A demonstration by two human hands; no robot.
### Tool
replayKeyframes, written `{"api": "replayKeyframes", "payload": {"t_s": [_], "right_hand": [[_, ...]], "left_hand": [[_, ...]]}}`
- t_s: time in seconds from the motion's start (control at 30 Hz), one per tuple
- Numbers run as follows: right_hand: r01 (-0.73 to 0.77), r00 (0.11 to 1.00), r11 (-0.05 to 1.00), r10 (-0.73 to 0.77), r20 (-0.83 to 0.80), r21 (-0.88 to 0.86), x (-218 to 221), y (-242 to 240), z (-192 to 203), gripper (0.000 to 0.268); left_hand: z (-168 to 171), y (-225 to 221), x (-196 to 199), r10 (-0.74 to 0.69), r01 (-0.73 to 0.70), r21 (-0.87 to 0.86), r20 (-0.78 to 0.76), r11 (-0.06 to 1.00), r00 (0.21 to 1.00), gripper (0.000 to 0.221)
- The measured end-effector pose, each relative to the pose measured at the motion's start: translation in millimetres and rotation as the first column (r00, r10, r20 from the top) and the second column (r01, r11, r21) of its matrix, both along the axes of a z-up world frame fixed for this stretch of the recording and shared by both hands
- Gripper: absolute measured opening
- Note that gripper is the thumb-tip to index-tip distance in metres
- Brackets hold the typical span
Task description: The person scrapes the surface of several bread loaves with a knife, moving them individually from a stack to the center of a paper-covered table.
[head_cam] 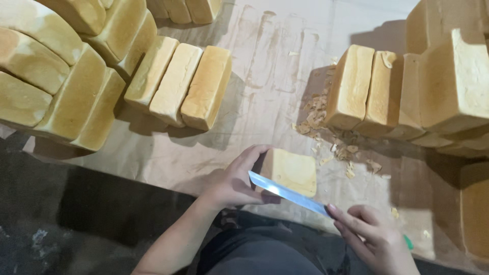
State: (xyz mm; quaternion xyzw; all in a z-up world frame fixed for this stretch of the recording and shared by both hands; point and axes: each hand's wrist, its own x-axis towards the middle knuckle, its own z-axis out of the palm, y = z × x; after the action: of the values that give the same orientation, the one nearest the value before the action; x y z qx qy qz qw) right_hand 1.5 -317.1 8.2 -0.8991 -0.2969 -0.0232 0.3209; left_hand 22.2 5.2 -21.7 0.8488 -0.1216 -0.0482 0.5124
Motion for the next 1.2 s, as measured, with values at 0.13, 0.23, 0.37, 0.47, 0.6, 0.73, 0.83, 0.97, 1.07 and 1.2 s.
{"api": "replayKeyframes", "payload": {"t_s": [0.13,0.23,0.37,0.47,0.6,0.73,0.83,0.97,1.07,1.2], "right_hand": [[0.0,1.0,1.0,-0.001,0.02,0.028,0,21,-9,0.041],[0.007,0.998,0.999,-0.011,0.063,0.053,2,20,-27,0.04],[0.279,0.96,0.946,-0.272,-0.064,0.167,8,-15,-67,0.037],[0.198,0.98,0.964,-0.201,-0.005,0.18,-9,-30,-81,0.038],[0.156,0.982,0.983,-0.144,-0.12,0.101,-19,-19,-68,0.04],[0.163,0.984,0.98,-0.153,-0.091,0.115,-14,-2,-59,0.039],[0.198,0.979,0.974,-0.191,-0.073,0.114,-21,-15,-79,0.038],[0.46,0.883,0.884,-0.466,0.055,0.086,-16,-62,-135,0.032],[0.481,0.874,0.852,-0.483,-0.045,0.205,-31,-74,-140,0.031],[0.226,0.969,0.946,-0.195,-0.149,0.232,-34,-41,-97,0.039]], "left_hand": [[-4,14,-4,-0.062,0.062,0.016,-0.018,0.998,0.998,0.113],[1,8,-7,-0.042,0.043,0.084,-0.015,0.996,0.999,0.114],[8,15,-10,0.033,-0.027,0.094,-0.063,0.995,0.997,0.112],[4,17,-11,0.019,-0.02,-0.013,-0.049,1.0,0.999,0.107],[-4,18,-8,0.024,-0.023,-0.069,0.016,0.997,1.0,0.107],[-16,18,-5,-0.007,-0.011,-0.259,-0.068,0.966,0.998,0.108],[-18,22,-11,0.016,-0.012,-0.203,0.022,0.979,1.0,0.107],[-14,25,-12,0.012,-0.049,-0.402,-0.095,0.915,0.995,0.1],[-11,29,-13,0.055,-0.047,-0.161,0.047,0.986,0.997,0.101],[-12,18,-16,-0.01,-0.018,-0.394,-0.07,0.919,0.998,0.099]]}}
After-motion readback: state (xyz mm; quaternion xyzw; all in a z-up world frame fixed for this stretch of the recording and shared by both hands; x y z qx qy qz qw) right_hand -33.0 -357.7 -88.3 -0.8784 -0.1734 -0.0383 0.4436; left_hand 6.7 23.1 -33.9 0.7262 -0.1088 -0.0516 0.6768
